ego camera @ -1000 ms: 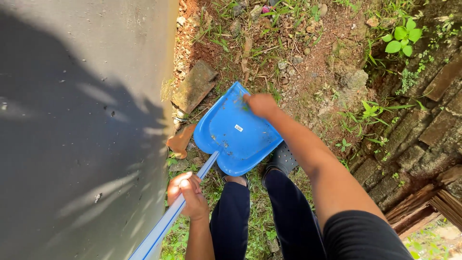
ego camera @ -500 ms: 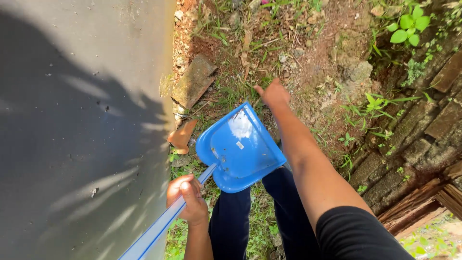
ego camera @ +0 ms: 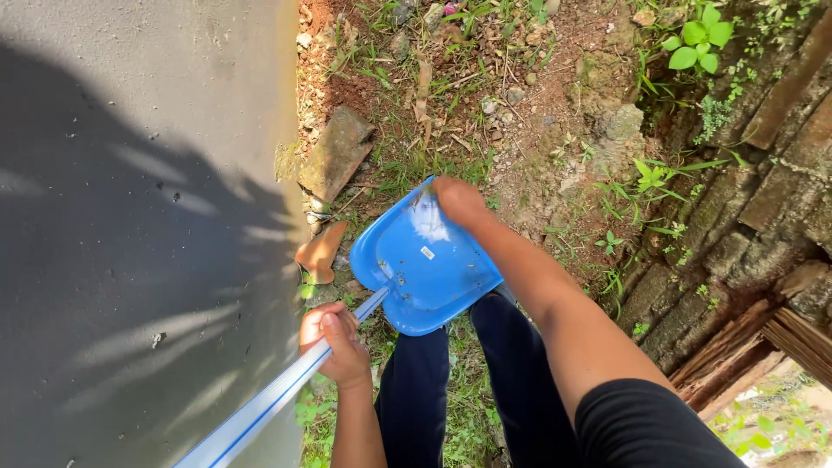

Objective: The person is picking weeds and putting them in a dustpan.

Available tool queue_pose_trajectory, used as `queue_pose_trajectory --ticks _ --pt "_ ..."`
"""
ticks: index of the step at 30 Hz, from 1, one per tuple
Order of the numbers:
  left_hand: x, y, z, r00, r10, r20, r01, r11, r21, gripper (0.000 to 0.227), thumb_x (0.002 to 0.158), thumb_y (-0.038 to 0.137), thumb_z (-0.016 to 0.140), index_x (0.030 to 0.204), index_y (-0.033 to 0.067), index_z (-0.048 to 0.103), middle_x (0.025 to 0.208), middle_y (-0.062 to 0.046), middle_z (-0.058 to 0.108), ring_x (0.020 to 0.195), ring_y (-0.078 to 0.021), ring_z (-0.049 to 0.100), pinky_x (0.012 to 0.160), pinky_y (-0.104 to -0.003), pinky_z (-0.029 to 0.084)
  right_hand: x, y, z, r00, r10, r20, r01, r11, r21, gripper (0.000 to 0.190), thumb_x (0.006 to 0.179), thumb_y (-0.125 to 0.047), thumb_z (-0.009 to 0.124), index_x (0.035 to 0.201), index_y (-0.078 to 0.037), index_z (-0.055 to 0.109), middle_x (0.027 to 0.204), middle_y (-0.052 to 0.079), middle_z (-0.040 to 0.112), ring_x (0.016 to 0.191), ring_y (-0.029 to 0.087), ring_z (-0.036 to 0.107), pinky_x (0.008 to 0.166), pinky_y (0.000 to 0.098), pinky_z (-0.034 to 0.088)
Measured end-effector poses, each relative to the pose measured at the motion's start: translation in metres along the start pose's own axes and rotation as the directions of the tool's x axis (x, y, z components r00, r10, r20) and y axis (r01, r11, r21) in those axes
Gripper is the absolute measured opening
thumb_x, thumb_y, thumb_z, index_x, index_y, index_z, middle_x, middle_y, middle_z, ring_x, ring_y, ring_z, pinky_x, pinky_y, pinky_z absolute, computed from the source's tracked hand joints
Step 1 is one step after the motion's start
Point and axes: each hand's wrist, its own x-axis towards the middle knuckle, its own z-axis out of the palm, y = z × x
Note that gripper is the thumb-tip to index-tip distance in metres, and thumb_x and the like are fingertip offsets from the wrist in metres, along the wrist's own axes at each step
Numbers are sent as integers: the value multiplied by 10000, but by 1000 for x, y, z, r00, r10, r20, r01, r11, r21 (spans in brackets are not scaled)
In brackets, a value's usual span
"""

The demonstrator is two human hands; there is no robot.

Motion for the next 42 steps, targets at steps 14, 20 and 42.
queue_pose_trajectory --ticks 14,20,42 --pt "-4 4 6 999 13 51 -12 1000 -11 239 1100 201 529 1028 -23 571 619 -1 433 530 -84 382 602 -293 431 -9 24 -37 901 227 369 -229 973 -40 261 930 -268 560 1042 -98 721 1005 177 720 944 381 713 826 522 574" --pt "-5 28 23 990 18 141 -6 997 -82 253 1110 232 561 1040 -10 575 621 5 416 530 -84 388 604 -296 423 -78 52 -44 969 246 -14 -245 968 52 172 889 -159 570 978 -41 659 974 208 705 897 398 708 756 525 570" --pt "-44 -13 117 944 132 304 -90 985 -148 320 1075 295 591 990 -14 593 717 -69 531 564 -110 433 633 -297 449 -205 302 -130 561 823 88 -724 539 -429 208 960 -175 591 987 -84 777 975 108 767 823 285 752 588 449 528"
